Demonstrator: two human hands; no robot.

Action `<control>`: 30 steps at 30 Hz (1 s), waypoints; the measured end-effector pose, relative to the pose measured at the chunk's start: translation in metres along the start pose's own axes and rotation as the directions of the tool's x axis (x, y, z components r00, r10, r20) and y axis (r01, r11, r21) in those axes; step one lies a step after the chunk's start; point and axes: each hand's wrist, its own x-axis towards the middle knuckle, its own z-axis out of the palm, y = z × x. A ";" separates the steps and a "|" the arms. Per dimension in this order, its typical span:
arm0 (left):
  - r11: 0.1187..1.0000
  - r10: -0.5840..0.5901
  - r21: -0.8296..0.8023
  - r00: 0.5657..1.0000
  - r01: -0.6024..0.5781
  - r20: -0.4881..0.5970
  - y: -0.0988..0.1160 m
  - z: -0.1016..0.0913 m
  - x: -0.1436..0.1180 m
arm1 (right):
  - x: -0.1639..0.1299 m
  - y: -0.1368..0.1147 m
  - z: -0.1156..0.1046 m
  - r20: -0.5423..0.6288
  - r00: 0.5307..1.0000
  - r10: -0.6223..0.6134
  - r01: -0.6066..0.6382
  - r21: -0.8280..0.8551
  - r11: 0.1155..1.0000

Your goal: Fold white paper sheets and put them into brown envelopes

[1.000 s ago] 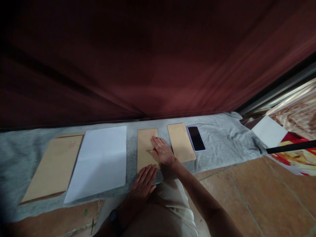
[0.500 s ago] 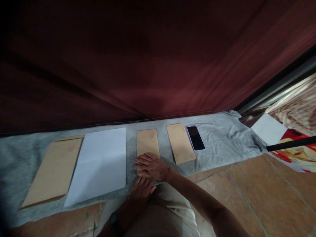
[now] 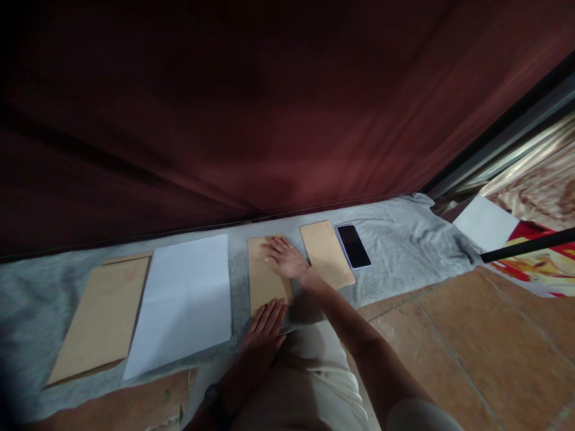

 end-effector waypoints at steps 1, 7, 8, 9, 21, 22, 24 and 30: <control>1.000 0.008 -0.011 1.000 -0.008 0.002 -0.001 0.000 0.001 | -0.002 0.000 -0.001 -0.024 0.998 0.053 -0.053 0.012 0.999; 0.992 -0.012 -0.127 1.000 0.012 0.005 -0.001 -0.009 0.004 | -0.067 -0.019 0.003 -0.163 0.877 0.451 -0.429 0.154 0.890; 0.989 -0.023 -0.147 1.000 0.024 0.011 0.000 -0.012 0.004 | -0.085 -0.025 0.004 -0.174 0.848 0.501 -0.475 0.174 0.863; 0.986 -0.030 -0.165 0.999 0.033 0.019 0.001 -0.014 0.005 | -0.102 -0.031 0.006 -0.169 0.830 0.532 -0.501 0.195 0.843; 0.985 -0.023 -0.173 1.000 0.024 0.006 0.005 -0.014 0.005 | -0.136 -0.079 0.001 -0.019 0.743 0.669 -0.662 0.134 0.738; 0.984 -0.025 -0.174 1.000 0.026 0.007 0.005 -0.014 0.005 | -0.132 -0.079 0.001 -0.009 0.735 0.678 -0.672 0.130 0.729; 0.983 -0.027 -0.183 1.000 0.028 0.007 0.004 -0.014 0.005 | -0.127 -0.079 0.000 -0.002 0.720 0.694 -0.688 0.138 0.713; 0.976 -0.024 -0.218 0.998 0.011 -0.059 0.001 -0.008 0.005 | -0.123 -0.076 0.001 0.014 0.685 0.729 -0.700 0.290 0.652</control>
